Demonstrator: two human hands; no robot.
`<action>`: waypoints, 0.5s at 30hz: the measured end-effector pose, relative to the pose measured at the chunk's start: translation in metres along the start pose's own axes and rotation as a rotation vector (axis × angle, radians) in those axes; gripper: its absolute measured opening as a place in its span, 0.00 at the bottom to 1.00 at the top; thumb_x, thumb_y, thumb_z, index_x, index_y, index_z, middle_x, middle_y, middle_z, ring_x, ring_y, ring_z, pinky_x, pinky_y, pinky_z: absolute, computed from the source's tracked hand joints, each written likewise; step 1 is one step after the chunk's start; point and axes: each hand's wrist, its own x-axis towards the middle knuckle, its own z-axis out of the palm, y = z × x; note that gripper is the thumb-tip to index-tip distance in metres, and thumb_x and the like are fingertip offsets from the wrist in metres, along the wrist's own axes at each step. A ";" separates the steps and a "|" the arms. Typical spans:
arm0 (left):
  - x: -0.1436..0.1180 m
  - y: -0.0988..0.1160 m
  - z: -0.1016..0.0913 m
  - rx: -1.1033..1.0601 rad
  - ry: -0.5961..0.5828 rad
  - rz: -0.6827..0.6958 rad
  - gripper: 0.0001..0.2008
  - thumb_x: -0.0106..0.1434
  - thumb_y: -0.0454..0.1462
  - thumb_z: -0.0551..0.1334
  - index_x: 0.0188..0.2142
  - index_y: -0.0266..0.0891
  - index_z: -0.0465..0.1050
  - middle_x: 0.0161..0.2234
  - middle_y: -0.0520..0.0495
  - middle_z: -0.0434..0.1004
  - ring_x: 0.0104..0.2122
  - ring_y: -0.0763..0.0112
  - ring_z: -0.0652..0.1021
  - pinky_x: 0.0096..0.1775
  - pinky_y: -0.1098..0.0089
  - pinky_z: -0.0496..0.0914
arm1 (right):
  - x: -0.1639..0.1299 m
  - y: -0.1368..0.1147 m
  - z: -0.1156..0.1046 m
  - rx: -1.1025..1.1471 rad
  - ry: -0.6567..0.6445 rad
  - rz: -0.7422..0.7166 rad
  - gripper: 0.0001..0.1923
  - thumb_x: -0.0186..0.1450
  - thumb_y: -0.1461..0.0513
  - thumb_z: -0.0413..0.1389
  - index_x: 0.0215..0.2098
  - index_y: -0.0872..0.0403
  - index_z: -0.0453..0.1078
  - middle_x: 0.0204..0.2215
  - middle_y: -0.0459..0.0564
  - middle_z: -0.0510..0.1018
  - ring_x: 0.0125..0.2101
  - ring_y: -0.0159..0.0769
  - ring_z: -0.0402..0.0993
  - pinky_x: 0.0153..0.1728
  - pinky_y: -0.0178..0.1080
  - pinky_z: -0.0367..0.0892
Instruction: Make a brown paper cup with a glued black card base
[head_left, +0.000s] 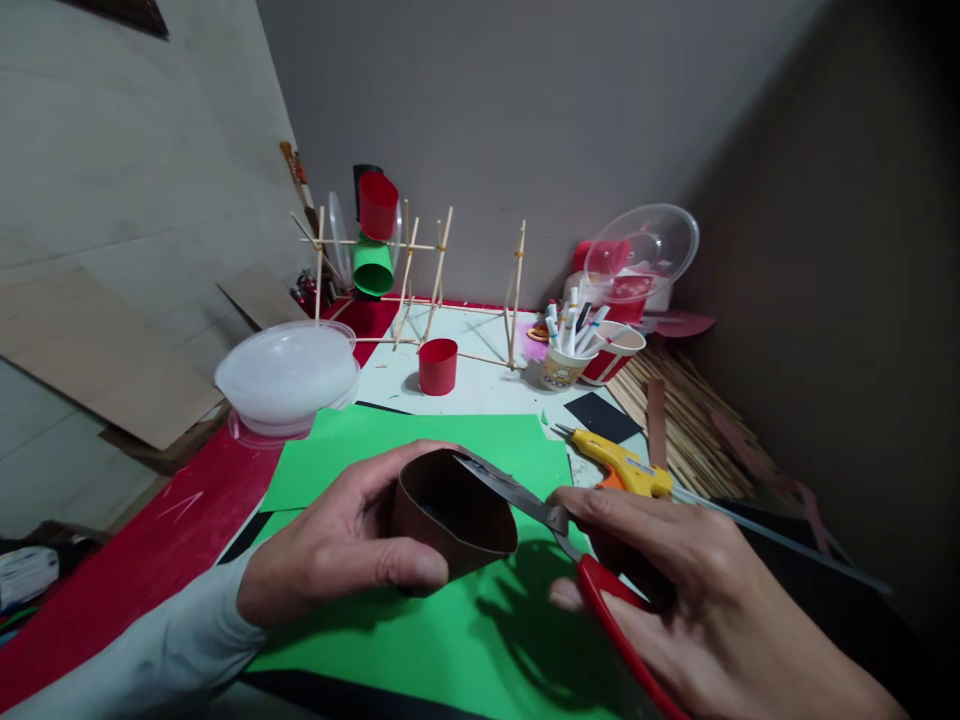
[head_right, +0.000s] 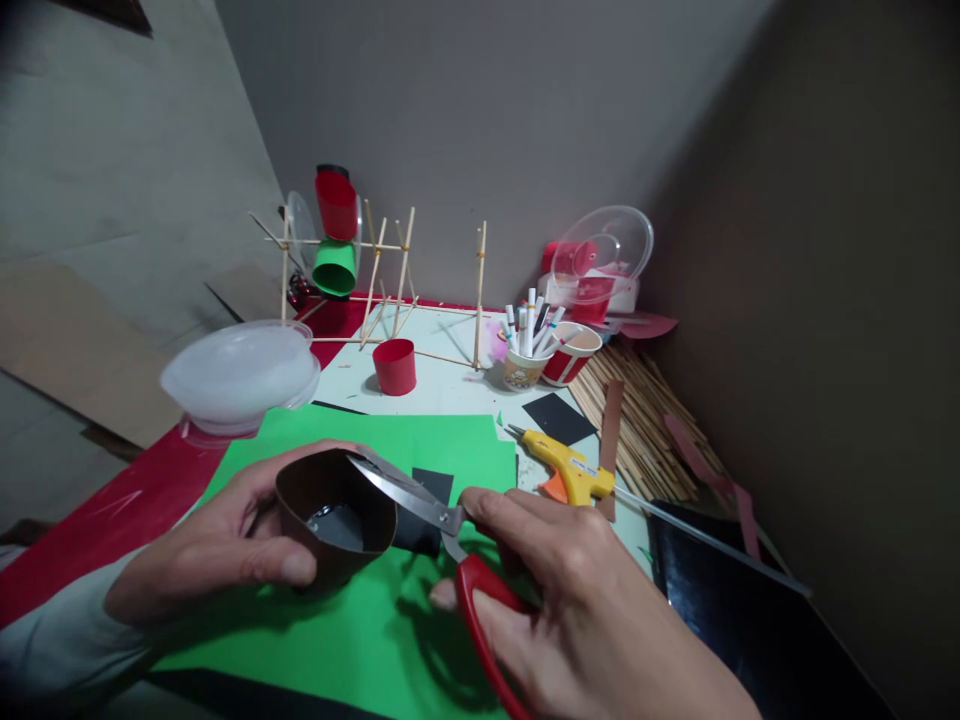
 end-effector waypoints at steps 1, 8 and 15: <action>0.000 0.000 0.000 -0.011 -0.013 -0.005 0.24 0.56 0.33 0.75 0.50 0.56 0.80 0.45 0.57 0.83 0.46 0.72 0.80 0.45 0.78 0.71 | 0.001 0.000 0.000 0.001 0.004 0.009 0.04 0.68 0.60 0.60 0.40 0.51 0.74 0.34 0.48 0.84 0.30 0.37 0.83 0.24 0.32 0.73; 0.001 -0.001 -0.004 0.024 -0.066 -0.036 0.26 0.56 0.36 0.75 0.54 0.54 0.78 0.47 0.53 0.83 0.52 0.64 0.80 0.47 0.75 0.72 | -0.001 0.001 0.001 0.008 -0.002 0.008 0.06 0.68 0.59 0.60 0.43 0.52 0.74 0.34 0.49 0.85 0.28 0.36 0.82 0.25 0.33 0.73; -0.002 0.006 -0.003 0.003 -0.115 -0.053 0.25 0.56 0.35 0.75 0.53 0.53 0.79 0.46 0.52 0.85 0.47 0.64 0.82 0.45 0.73 0.74 | -0.008 0.004 0.000 -0.039 -0.031 -0.045 0.10 0.68 0.66 0.57 0.47 0.51 0.72 0.35 0.50 0.84 0.31 0.38 0.83 0.25 0.34 0.73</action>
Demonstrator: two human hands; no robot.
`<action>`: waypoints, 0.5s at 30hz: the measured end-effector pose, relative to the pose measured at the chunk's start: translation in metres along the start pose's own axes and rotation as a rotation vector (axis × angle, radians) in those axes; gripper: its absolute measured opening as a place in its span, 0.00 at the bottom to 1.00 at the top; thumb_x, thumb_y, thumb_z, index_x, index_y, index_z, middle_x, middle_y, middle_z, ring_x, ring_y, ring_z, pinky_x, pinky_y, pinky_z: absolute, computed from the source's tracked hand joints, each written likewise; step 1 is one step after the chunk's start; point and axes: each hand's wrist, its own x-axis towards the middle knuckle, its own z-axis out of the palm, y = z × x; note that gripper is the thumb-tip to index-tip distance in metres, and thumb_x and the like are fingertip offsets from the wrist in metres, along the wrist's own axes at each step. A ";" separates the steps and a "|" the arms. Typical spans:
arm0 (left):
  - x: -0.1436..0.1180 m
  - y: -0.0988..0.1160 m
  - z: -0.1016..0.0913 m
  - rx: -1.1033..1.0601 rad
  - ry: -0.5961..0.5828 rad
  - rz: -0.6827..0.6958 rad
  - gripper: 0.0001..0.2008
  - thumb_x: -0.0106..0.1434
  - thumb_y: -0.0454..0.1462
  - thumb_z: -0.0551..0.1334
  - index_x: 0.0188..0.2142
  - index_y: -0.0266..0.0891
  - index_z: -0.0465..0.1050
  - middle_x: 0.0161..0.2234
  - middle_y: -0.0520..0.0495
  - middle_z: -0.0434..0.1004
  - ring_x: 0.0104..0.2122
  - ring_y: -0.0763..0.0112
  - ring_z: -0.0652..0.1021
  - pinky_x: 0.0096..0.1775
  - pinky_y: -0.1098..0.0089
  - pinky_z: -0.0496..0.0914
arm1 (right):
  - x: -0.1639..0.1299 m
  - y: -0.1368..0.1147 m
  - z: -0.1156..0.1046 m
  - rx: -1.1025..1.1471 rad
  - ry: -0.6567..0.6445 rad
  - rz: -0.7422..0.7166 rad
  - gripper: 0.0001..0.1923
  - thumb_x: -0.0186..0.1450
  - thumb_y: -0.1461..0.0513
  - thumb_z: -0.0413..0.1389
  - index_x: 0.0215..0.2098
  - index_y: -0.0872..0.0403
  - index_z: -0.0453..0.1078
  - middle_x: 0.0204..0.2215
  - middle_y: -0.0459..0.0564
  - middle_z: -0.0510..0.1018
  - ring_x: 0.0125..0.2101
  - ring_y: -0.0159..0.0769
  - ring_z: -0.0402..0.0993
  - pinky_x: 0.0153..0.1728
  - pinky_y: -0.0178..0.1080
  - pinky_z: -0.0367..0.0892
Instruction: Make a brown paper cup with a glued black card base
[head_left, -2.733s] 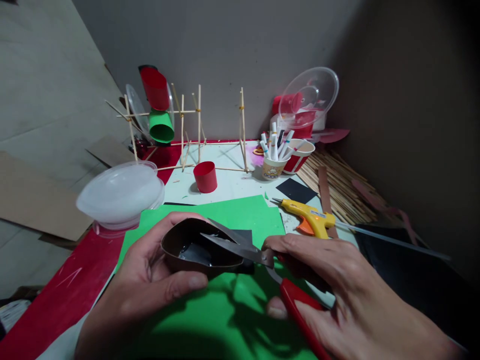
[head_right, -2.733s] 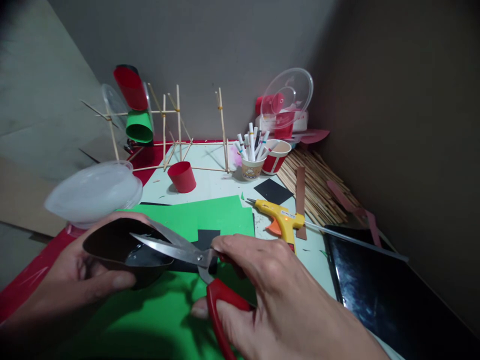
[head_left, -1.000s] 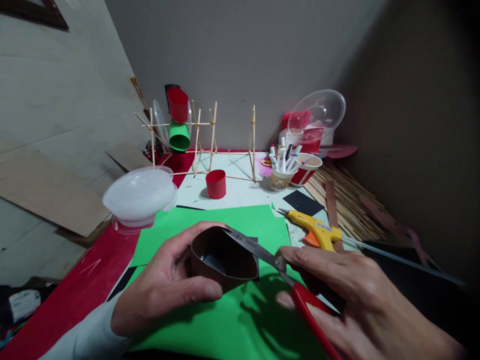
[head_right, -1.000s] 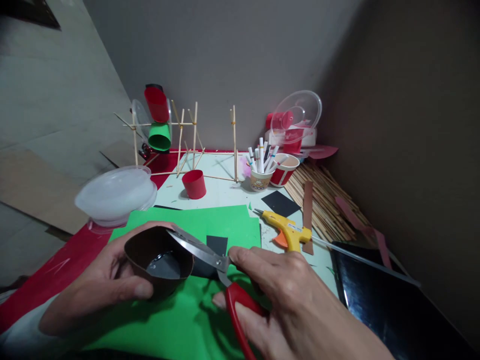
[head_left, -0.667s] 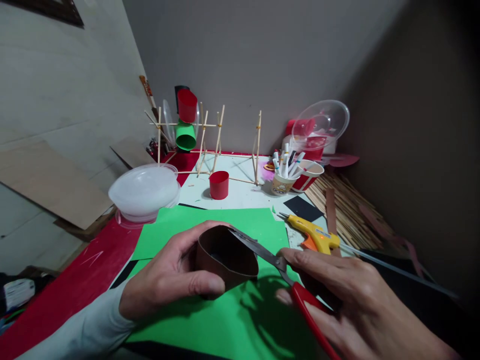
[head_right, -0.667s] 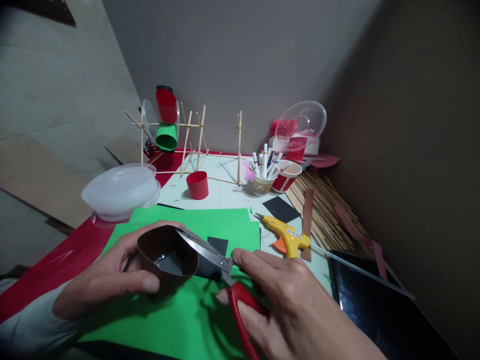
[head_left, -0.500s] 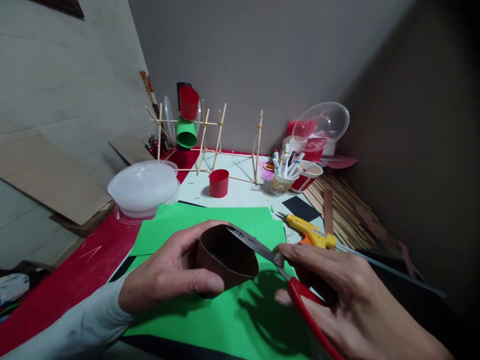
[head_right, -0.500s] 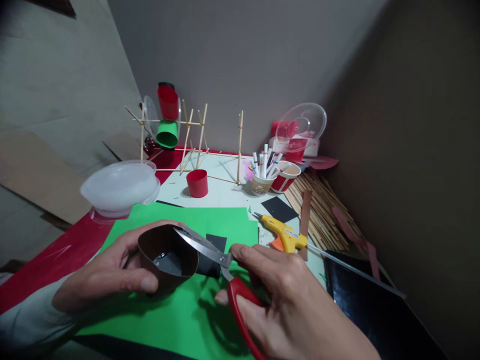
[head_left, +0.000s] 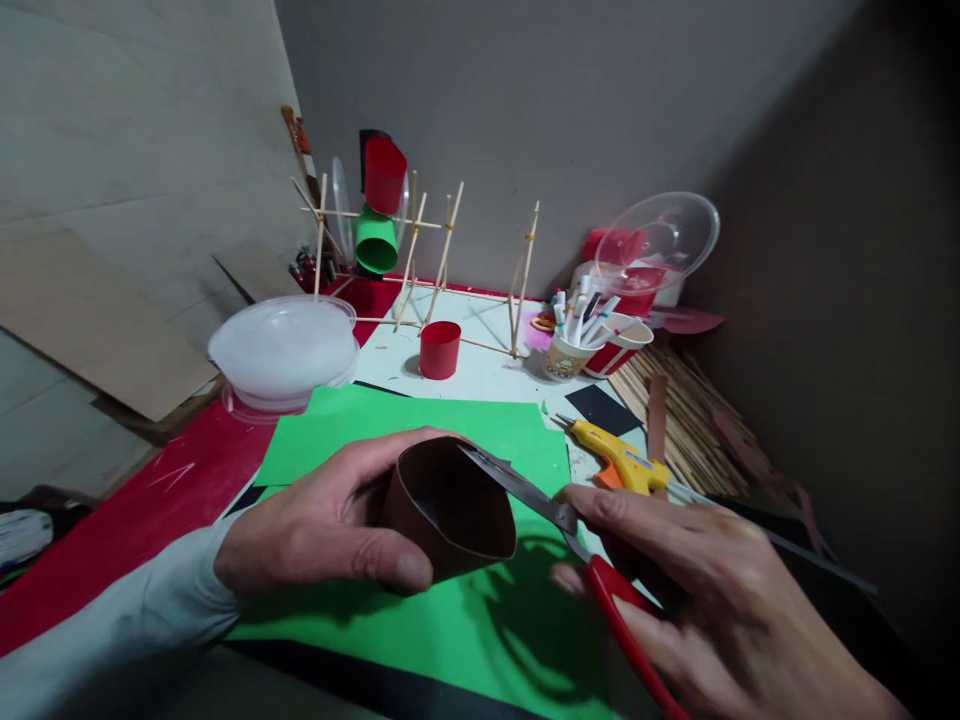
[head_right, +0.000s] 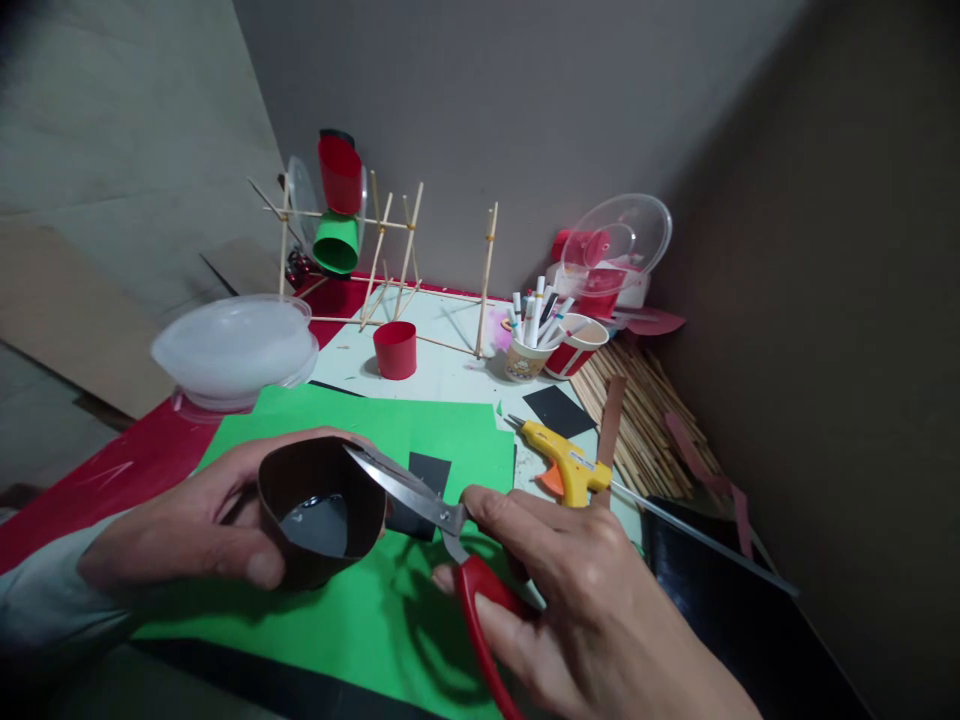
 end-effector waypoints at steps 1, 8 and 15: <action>0.000 0.001 0.000 0.001 0.009 0.000 0.26 0.55 0.34 0.75 0.53 0.52 0.79 0.46 0.51 0.85 0.47 0.62 0.82 0.46 0.72 0.74 | 0.000 0.001 0.000 -0.001 0.003 -0.004 0.12 0.68 0.65 0.57 0.50 0.51 0.71 0.36 0.49 0.84 0.30 0.37 0.82 0.26 0.34 0.74; 0.002 0.001 0.000 0.048 0.036 0.007 0.26 0.52 0.34 0.76 0.52 0.47 0.80 0.42 0.48 0.86 0.45 0.60 0.83 0.43 0.70 0.75 | 0.007 -0.001 0.001 0.021 0.009 0.025 0.05 0.69 0.60 0.59 0.42 0.52 0.72 0.31 0.48 0.82 0.25 0.33 0.78 0.24 0.33 0.70; -0.002 0.000 0.004 -0.022 0.044 -0.035 0.26 0.54 0.35 0.76 0.52 0.52 0.80 0.45 0.51 0.86 0.46 0.64 0.83 0.44 0.74 0.74 | 0.006 -0.002 0.002 -0.004 0.009 0.025 0.06 0.69 0.60 0.59 0.44 0.52 0.71 0.35 0.50 0.84 0.30 0.38 0.82 0.25 0.34 0.71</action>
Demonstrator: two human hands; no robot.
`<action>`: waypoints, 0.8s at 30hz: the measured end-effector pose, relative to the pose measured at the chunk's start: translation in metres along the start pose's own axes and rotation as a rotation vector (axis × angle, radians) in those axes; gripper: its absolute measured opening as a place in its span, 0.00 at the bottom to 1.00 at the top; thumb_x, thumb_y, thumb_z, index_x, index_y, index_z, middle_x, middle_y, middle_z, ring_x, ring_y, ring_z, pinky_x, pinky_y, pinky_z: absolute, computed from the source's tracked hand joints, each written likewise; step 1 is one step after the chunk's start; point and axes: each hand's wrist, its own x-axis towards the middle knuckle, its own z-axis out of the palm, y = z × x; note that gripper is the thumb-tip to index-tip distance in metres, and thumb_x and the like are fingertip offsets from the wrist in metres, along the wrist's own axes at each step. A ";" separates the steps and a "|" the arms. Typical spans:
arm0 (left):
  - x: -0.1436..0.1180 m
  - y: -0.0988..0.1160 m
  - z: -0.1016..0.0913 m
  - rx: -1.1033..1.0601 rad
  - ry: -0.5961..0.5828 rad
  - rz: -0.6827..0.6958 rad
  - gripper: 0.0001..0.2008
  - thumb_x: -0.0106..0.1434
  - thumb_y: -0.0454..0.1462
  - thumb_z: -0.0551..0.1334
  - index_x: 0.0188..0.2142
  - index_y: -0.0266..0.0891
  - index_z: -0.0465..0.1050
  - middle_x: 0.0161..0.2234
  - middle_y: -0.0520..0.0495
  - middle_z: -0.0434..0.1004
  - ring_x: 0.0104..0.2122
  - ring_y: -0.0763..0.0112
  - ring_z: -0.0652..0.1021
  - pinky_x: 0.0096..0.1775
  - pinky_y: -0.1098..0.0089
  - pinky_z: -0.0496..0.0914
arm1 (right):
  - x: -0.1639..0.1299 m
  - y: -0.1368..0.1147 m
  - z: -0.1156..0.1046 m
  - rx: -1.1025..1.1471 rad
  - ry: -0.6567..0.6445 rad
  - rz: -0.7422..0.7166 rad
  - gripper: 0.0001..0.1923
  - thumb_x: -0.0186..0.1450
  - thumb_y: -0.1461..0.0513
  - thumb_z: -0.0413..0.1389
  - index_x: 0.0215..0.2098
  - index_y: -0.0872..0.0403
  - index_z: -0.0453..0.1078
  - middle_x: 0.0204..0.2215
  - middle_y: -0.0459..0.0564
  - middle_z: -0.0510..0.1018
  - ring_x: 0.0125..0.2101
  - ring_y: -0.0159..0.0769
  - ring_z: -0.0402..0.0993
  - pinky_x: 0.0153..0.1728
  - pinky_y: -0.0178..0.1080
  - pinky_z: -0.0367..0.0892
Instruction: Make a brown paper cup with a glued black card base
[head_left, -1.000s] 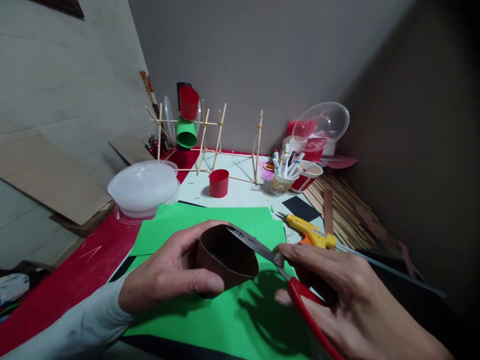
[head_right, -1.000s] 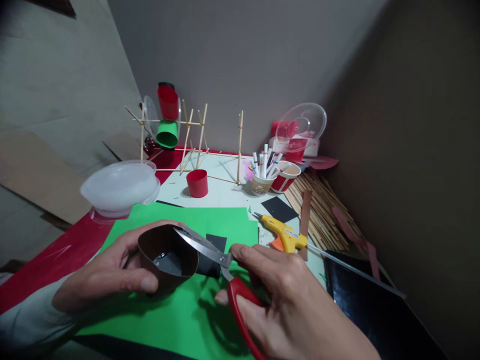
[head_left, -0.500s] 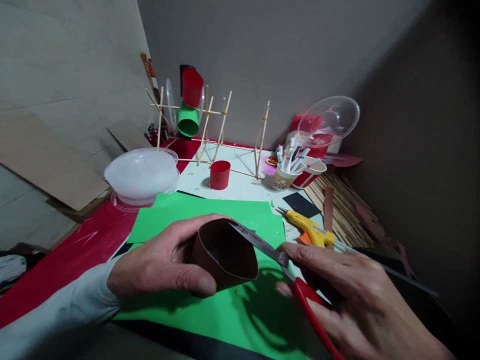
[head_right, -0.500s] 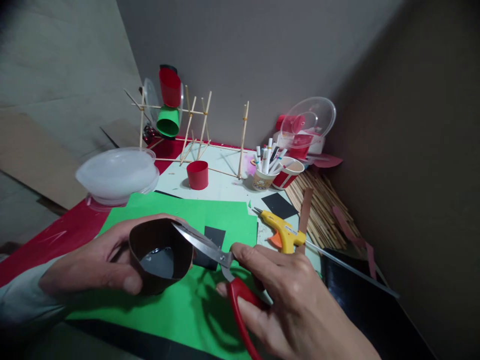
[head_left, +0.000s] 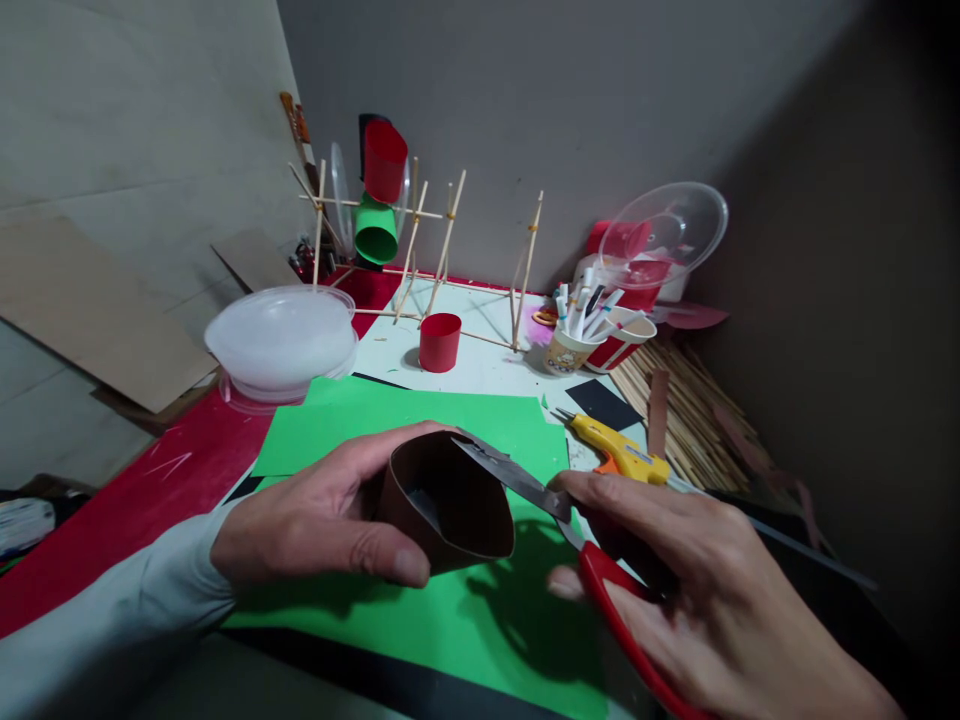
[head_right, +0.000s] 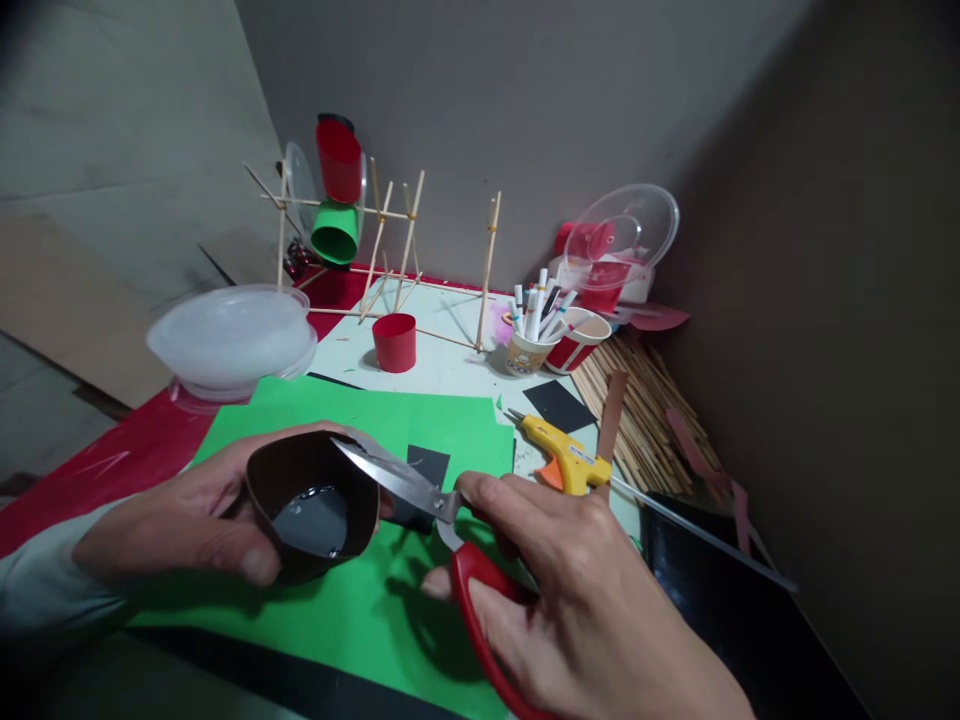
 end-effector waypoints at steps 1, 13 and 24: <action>0.000 0.000 0.000 -0.007 -0.003 -0.009 0.26 0.54 0.34 0.76 0.52 0.52 0.80 0.45 0.51 0.86 0.46 0.64 0.83 0.44 0.73 0.74 | 0.000 0.000 0.000 -0.004 0.000 -0.004 0.07 0.69 0.60 0.59 0.45 0.52 0.71 0.34 0.50 0.84 0.30 0.39 0.82 0.24 0.34 0.71; 0.005 -0.003 -0.008 -0.016 -0.140 -0.019 0.27 0.54 0.36 0.76 0.53 0.42 0.77 0.47 0.45 0.84 0.45 0.63 0.81 0.43 0.72 0.72 | -0.010 0.006 0.002 -0.071 -0.026 -0.063 0.18 0.70 0.64 0.56 0.57 0.50 0.64 0.37 0.49 0.84 0.28 0.37 0.81 0.26 0.37 0.71; 0.007 -0.005 -0.008 -0.006 -0.179 -0.039 0.26 0.54 0.37 0.76 0.53 0.45 0.77 0.47 0.47 0.83 0.46 0.63 0.79 0.43 0.70 0.70 | 0.001 0.007 0.001 0.006 -0.047 -0.033 0.12 0.71 0.57 0.59 0.50 0.51 0.68 0.31 0.45 0.80 0.24 0.31 0.75 0.25 0.33 0.68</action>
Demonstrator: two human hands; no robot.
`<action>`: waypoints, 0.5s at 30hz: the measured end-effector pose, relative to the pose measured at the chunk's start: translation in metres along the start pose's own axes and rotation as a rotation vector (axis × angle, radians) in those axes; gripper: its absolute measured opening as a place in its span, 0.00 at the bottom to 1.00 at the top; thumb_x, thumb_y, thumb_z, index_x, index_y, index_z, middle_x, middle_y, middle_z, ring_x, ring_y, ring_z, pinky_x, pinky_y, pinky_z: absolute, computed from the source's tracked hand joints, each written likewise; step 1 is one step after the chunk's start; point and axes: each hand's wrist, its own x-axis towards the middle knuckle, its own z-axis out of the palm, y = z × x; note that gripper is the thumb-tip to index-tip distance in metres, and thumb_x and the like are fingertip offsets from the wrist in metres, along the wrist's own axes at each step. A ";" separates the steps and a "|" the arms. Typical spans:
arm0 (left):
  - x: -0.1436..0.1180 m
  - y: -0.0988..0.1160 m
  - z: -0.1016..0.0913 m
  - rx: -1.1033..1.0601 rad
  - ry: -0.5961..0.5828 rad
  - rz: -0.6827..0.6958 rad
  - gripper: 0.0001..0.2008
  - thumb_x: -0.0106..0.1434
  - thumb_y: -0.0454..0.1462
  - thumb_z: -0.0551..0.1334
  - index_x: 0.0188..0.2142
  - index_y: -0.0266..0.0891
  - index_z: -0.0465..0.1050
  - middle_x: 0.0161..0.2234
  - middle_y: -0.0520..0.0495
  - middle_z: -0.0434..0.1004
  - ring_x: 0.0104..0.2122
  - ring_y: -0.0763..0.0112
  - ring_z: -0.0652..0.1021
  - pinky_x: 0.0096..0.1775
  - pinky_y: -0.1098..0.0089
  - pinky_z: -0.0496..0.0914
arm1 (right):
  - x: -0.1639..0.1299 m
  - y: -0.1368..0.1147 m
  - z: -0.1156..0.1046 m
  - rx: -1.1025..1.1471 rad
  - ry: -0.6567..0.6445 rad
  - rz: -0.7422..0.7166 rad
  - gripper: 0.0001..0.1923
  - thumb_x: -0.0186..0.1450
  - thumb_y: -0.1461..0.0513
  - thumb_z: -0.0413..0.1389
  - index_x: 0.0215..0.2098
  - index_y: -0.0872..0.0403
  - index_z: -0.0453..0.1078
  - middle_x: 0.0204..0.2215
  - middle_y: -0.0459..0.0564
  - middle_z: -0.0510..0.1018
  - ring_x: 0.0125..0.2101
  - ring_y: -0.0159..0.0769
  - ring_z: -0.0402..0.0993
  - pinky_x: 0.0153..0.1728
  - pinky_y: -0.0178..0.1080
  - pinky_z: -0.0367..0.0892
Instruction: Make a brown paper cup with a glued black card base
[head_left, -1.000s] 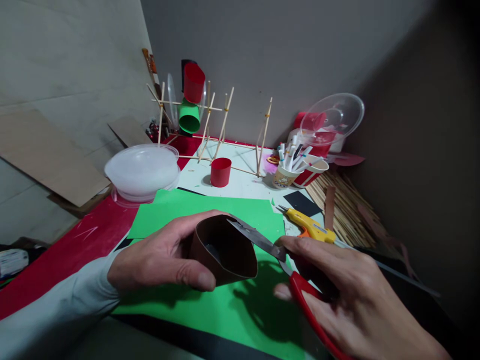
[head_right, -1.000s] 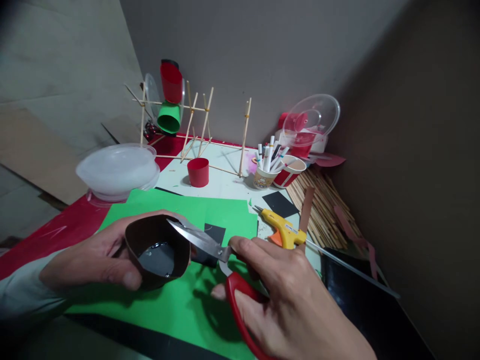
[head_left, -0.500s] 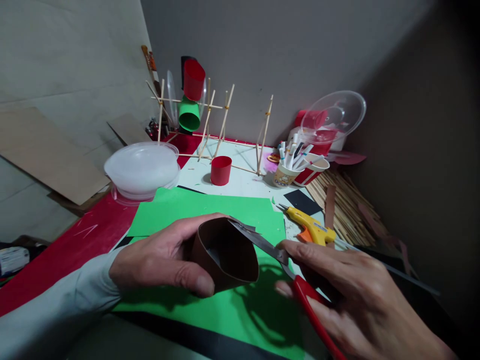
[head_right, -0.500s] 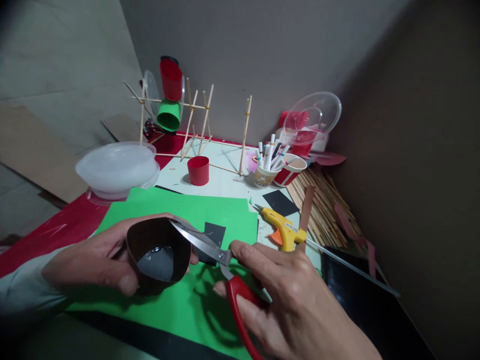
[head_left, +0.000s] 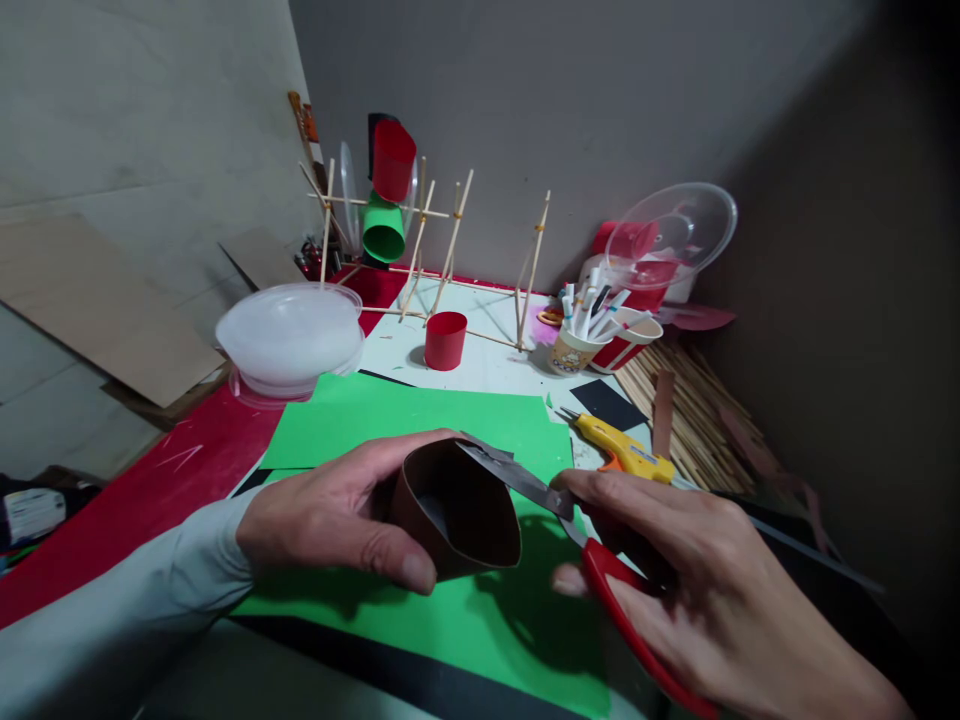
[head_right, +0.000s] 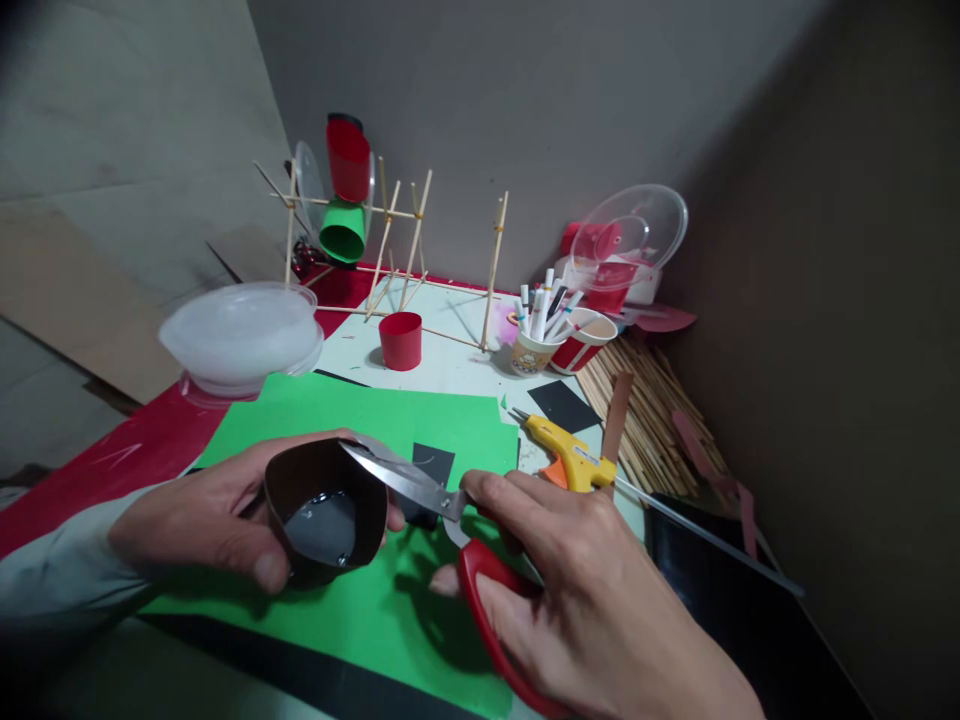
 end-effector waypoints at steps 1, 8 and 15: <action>0.000 0.000 0.000 -0.015 -0.015 -0.001 0.25 0.54 0.37 0.76 0.52 0.45 0.78 0.48 0.48 0.83 0.47 0.63 0.79 0.44 0.71 0.70 | 0.000 0.000 0.000 0.004 0.004 -0.003 0.11 0.71 0.57 0.59 0.50 0.51 0.68 0.32 0.45 0.81 0.25 0.31 0.76 0.25 0.33 0.68; 0.002 -0.001 -0.002 -0.089 -0.053 -0.020 0.31 0.46 0.29 0.77 0.51 0.42 0.79 0.47 0.47 0.84 0.43 0.67 0.79 0.39 0.75 0.70 | -0.006 -0.001 0.000 -0.049 -0.004 -0.049 0.08 0.73 0.61 0.55 0.50 0.51 0.67 0.32 0.46 0.82 0.25 0.33 0.79 0.26 0.34 0.69; -0.005 -0.009 -0.009 -0.057 0.037 0.023 0.36 0.53 0.40 0.73 0.62 0.42 0.68 0.51 0.39 0.81 0.48 0.52 0.81 0.43 0.64 0.75 | -0.008 -0.001 -0.002 -0.023 0.002 0.012 0.07 0.71 0.62 0.56 0.47 0.49 0.69 0.30 0.43 0.81 0.23 0.31 0.76 0.25 0.33 0.68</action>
